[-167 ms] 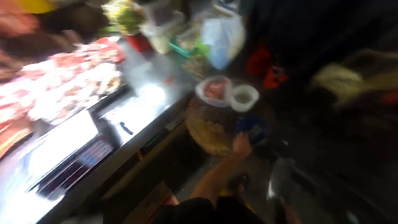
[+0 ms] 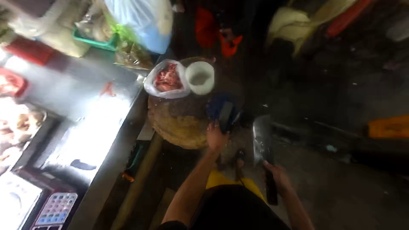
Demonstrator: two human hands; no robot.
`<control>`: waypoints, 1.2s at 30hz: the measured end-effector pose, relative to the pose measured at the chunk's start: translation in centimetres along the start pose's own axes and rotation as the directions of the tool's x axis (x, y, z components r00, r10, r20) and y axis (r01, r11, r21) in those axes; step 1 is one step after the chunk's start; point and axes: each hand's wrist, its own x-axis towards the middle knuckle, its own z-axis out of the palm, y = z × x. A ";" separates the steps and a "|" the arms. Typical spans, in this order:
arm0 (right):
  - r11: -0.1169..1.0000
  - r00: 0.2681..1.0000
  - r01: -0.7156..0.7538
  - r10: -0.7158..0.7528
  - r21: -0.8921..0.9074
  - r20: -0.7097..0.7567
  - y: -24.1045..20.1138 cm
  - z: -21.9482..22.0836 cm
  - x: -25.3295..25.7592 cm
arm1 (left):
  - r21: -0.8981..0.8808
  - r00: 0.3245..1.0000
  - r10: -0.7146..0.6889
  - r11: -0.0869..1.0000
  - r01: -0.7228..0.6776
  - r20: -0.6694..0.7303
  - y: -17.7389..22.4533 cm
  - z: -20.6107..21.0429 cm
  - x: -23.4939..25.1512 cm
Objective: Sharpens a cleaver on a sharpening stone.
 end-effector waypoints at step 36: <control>0.994 0.881 -0.105 0.108 -0.033 0.460 -1.0 3.9 4.8 | -0.436 0.982 0.158 0.880 -0.188 -0.105 1.4 -7.8 6.4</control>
